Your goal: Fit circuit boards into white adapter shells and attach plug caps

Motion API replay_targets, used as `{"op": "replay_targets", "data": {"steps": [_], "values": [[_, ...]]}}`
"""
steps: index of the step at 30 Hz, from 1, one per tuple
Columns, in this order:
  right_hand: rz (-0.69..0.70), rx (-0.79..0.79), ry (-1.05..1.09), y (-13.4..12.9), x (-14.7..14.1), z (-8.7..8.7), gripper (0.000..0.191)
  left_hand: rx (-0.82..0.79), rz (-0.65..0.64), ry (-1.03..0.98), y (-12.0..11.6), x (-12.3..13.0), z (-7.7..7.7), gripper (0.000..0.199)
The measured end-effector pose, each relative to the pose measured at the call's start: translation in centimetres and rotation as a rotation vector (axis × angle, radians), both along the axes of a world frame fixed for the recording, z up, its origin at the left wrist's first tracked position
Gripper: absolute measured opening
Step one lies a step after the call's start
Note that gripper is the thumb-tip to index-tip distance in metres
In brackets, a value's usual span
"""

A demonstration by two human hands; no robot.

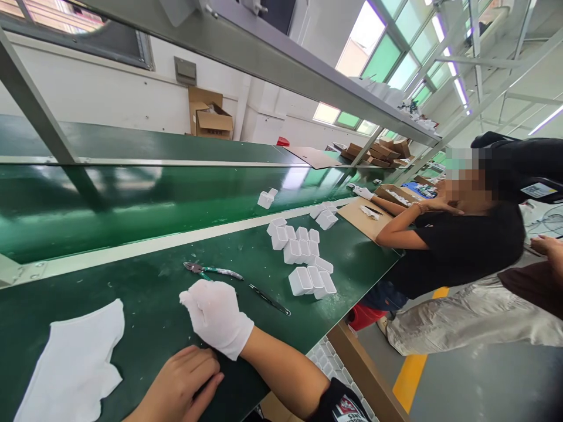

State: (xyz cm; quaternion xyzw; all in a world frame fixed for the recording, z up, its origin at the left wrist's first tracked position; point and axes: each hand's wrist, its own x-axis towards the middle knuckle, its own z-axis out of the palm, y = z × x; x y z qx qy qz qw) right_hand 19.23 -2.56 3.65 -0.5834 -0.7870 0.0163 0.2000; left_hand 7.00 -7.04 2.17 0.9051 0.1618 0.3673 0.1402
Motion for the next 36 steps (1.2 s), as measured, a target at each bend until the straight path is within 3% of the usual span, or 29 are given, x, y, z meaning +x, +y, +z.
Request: {"op": "replay_targets", "data": {"steps": [4, 10, 18, 30, 36], "values": [[0.009, -0.018, 0.022, 0.1, 0.1, -0.2, 0.012, -0.016, 0.002, 0.007, 0.0, -0.1, 0.0, 0.031], [0.015, -0.018, 0.083, 0.2, 0.1, -1.1, 0.031, -0.015, -0.007, 0.004, 0.2, 0.2, -0.2, 0.031], [0.023, 0.077, 0.174, 0.1, 0.0, -1.4, 0.029, 0.008, -0.014, -0.030, 0.0, -0.1, -0.8, 0.032], [0.054, 0.261, 0.263, 0.3, 0.2, -1.2, 0.024, -0.012, -0.019, -0.001, 0.1, 0.1, 0.1, 0.031], [0.056, 0.243, 0.208, 0.1, 0.0, -1.4, 0.025, -0.005, -0.022, 0.000, 0.1, 0.1, -0.1, 0.031]]}}
